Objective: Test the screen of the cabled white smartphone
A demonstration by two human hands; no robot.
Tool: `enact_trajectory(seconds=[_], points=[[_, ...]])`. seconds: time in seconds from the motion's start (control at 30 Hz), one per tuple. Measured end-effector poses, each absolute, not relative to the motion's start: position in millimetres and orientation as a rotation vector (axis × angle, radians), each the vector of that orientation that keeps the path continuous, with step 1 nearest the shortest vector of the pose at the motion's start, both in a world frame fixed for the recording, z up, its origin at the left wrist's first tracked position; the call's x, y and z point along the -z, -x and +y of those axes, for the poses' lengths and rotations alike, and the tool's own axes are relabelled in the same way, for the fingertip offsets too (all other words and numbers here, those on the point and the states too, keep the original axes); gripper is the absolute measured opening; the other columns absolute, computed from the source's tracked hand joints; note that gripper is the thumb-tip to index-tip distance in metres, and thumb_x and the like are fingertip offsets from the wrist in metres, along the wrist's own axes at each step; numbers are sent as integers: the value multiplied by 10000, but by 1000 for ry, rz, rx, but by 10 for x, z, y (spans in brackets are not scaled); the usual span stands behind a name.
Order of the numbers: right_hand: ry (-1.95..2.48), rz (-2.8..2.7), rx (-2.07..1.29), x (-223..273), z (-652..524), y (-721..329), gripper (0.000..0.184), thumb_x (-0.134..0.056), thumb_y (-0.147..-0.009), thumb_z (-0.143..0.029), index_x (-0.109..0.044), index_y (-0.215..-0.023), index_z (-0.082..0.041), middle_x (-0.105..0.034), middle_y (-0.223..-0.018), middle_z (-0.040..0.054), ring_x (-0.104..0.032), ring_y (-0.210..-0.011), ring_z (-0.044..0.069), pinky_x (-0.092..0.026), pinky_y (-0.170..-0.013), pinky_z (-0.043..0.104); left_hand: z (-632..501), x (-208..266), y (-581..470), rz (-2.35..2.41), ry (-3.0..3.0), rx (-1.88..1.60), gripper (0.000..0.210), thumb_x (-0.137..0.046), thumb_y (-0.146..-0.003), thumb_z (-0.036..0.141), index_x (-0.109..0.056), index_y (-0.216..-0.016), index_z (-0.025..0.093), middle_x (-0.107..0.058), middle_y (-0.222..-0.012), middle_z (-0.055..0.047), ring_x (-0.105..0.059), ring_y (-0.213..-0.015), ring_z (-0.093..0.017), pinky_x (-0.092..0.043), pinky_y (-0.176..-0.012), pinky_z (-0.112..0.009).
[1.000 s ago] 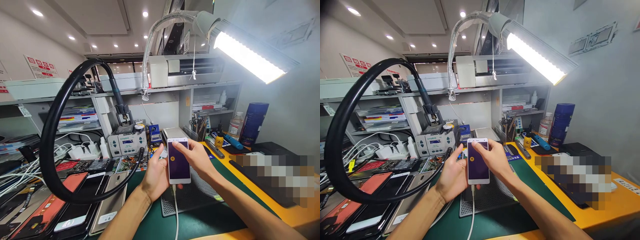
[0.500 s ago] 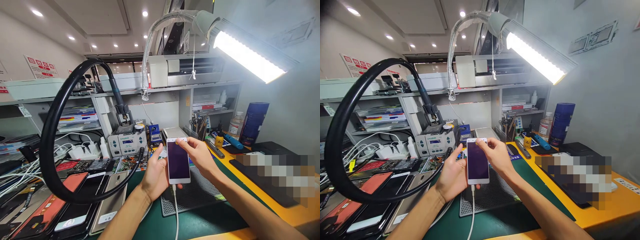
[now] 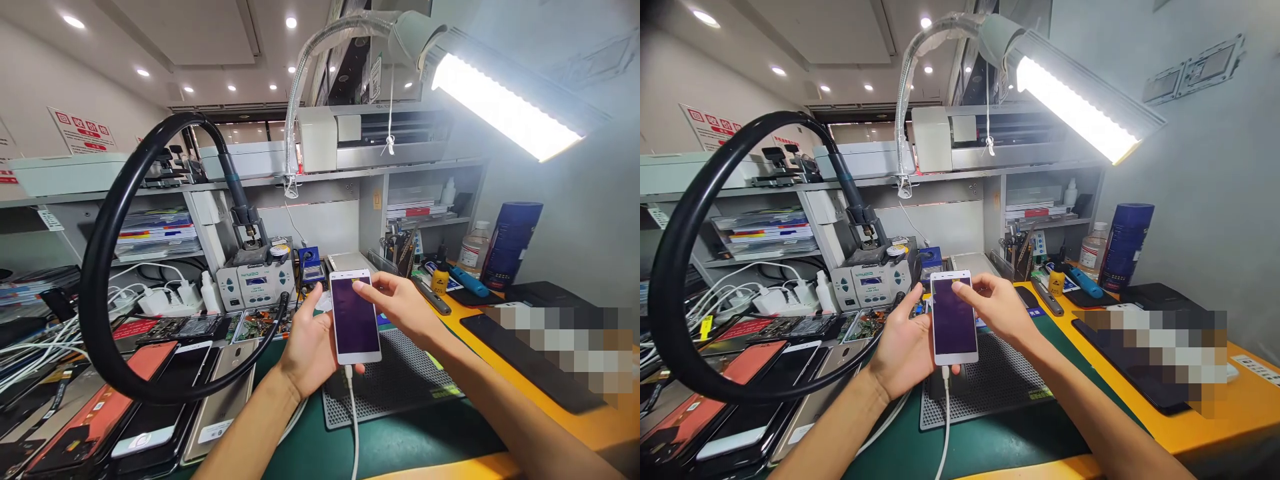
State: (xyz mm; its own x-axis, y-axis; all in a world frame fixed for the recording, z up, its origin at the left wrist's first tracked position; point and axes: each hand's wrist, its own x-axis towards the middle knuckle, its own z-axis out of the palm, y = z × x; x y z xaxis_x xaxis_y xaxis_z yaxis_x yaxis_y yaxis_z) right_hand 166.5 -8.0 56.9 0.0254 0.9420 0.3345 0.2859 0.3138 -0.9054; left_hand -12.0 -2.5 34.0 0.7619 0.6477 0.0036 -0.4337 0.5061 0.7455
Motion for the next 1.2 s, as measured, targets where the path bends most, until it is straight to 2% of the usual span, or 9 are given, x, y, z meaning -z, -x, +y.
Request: enact_trajectory(seconds=[0.2,0.37,0.57,0.73,1.0,1.2], points=[[1210,-1550,-923,-588,-64,-1789,435,-725,-774,-579,-679,-893,-163,-706,-871,63,-644,-784,194,-527,-609,273,-23,-348,132,284,-781,-656,774,-285,-950,701,-696,-1148,75,-666,-1120,-202,-637,-840,-277,-516,-550,-344],[1184,-1714,-1018,-583,-43,-1927,409,-719,-810,-521,-697,-1010,-165,-704,-962,72,-641,-814,188,-537,-657,289,1,-342,138,249,-767,-656,776,-280,-957,689,-670,-1217,71,-665,-1158,-215,-650,-882,-304,-520,-541,-347],[1188,-1920,-1049,-594,-60,-2015,379,-738,-789,-481,-714,-1002,-169,-720,-951,67,-650,-783,191,-520,-659,292,18,-341,146,232,-727,-656,774,-275,-957,691,-669,-1227,82,-701,-1043,-203,-666,-868,-312,-526,-629,-373],[1165,-2102,-983,-617,-105,-2025,414,-751,-777,-442,-706,-1098,-185,-726,-1035,59,-657,-927,234,-510,-821,333,2,-361,147,241,-734,-663,779,-254,-969,673,-681,-1203,66,-712,-971,-202,-674,-855,-312,-528,-702,-406],[1230,-2160,-1002,-631,-157,-2010,372,-792,-712,-375,-715,-1036,-211,-736,-987,35,-672,-873,230,-513,-756,298,-6,-377,153,249,-739,-654,792,-274,-955,694,-680,-1211,65,-713,-975,-205,-673,-869,-324,-529,-708,-416],[1236,-2184,-1009,-644,-165,-1996,365,-774,-728,-352,-712,-1057,-206,-735,-1012,42,-667,-886,233,-513,-781,308,-2,-371,155,246,-724,-654,790,-284,-954,691,-679,-1204,54,-713,-971,-208,-673,-872,-324,-530,-705,-411]])
